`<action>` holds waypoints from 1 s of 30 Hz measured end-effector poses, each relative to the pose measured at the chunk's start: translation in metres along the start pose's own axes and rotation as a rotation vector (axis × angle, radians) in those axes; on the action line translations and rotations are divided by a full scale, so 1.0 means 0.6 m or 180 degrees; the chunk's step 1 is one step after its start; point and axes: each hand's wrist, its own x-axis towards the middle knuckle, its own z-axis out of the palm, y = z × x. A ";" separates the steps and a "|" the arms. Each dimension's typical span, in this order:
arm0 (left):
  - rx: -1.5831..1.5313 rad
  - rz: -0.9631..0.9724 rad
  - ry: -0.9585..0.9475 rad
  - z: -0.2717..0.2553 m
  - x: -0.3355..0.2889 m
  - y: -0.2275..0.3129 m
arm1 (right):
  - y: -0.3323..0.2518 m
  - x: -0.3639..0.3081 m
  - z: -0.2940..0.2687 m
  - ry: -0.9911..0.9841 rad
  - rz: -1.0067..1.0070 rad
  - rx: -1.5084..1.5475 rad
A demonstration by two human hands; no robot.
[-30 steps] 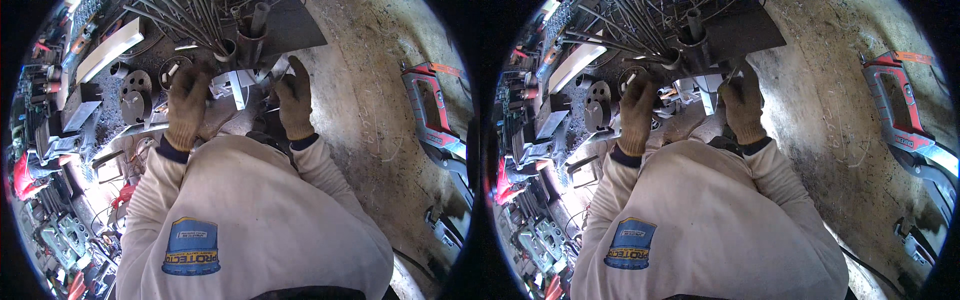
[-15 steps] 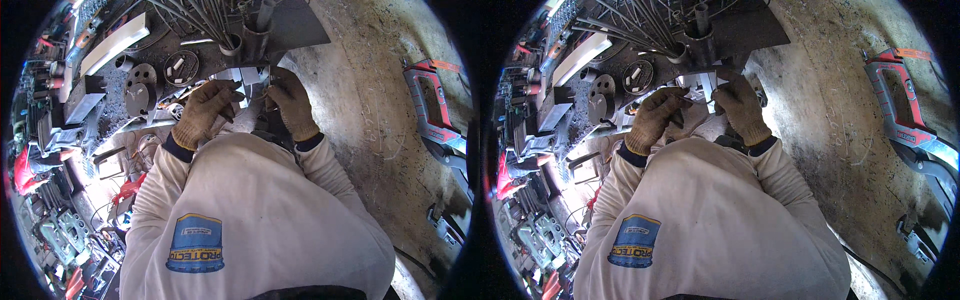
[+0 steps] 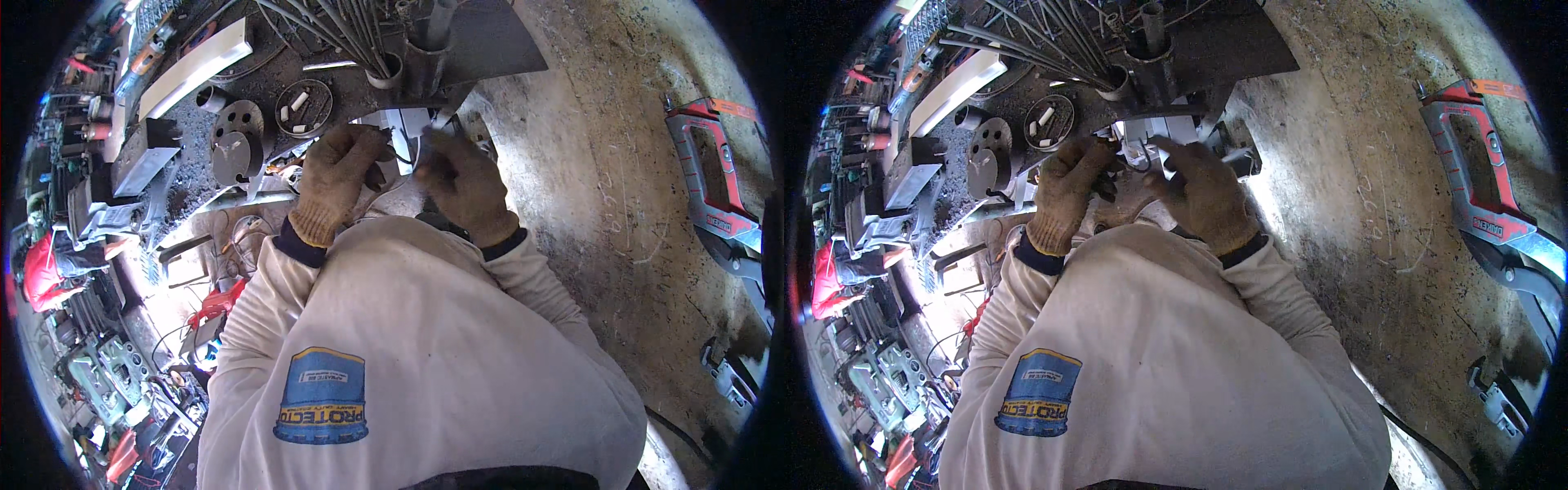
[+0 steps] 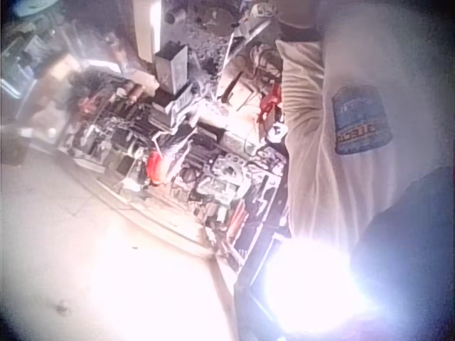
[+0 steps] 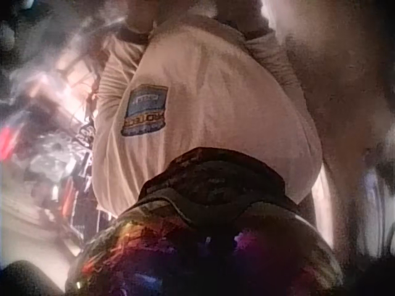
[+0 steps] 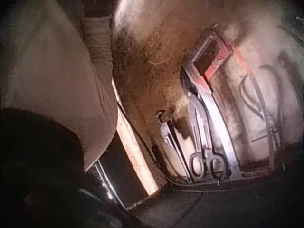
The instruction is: The person assembles a metal structure by hand using a small metal component, connecting it to larger curved metal pieces at a workstation.
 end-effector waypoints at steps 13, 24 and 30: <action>0.1249 0.0645 0.0717 -0.005 0.013 -0.033 | 0.033 0.016 0.023 -0.0546 0.1839 0.2335; 0.0559 -0.0117 -0.0681 0.002 0.015 -0.031 | 0.051 0.026 0.028 -0.0595 0.2053 0.2753; 0.1128 0.0007 -0.0728 0.006 0.023 -0.039 | 0.044 0.021 0.017 -0.0590 0.1880 0.2543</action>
